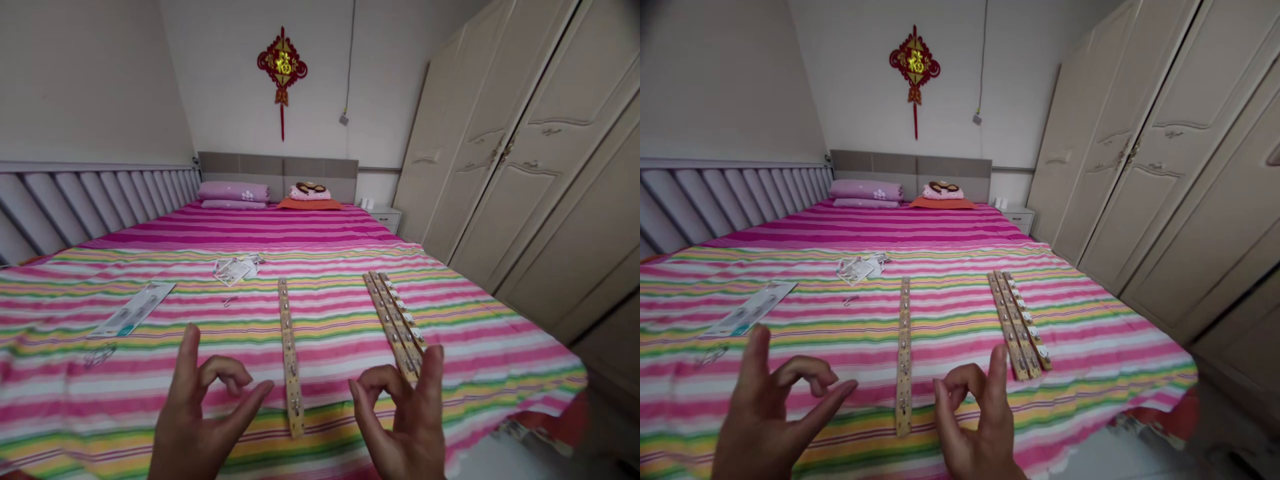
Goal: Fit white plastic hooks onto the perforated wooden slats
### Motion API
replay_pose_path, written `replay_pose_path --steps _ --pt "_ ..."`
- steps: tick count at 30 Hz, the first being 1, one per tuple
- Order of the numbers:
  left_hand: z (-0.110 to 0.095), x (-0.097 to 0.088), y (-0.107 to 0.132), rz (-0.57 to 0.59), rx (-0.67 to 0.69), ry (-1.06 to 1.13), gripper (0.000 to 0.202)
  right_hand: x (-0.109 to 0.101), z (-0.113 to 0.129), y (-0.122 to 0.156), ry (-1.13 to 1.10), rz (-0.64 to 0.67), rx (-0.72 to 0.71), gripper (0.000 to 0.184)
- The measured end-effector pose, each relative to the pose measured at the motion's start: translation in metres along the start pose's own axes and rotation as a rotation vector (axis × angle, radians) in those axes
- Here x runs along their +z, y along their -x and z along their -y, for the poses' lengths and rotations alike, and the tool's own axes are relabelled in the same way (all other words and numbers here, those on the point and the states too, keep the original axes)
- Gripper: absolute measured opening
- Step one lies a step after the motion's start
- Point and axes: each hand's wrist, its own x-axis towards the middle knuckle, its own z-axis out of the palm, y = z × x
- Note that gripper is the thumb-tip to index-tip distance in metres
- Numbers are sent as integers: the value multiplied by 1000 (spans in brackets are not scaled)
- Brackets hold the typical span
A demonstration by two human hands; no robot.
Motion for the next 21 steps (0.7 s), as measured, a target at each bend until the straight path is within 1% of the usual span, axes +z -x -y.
replay_pose_path --steps 2,4,5,8,9,11,14,15,17,18,19,21 --pt "13 14 3 57 -42 5 102 3 -14 2 66 42 75 90" --pt "33 26 11 99 -128 -15 101 5 -33 8 139 109 185 88" --pt "45 30 15 141 -167 -27 101 5 -43 11 169 152 241 87" --pt "75 37 25 286 -263 -76 103 4 -69 19 236 265 385 87" --pt "82 38 26 318 -284 -85 104 3 -74 21 257 287 419 88" --pt "87 37 26 349 -308 -84 105 3 -81 22 273 311 461 86" --pt "81 36 21 336 -329 -30 104 6 -86 25 204 338 498 76" --pt "79 37 21 319 -341 3 103 8 -89 29 159 349 521 68" --pt "78 39 23 263 -395 91 98 16 -99 42 45 371 608 47" --pt "81 41 27 237 -441 133 92 22 -105 52 -14 374 681 36" --pt "86 44 32 217 -503 165 86 28 -113 64 -94 399 775 34" --pt "102 52 49 209 -651 186 77 43 -125 90 -293 434 1064 48"
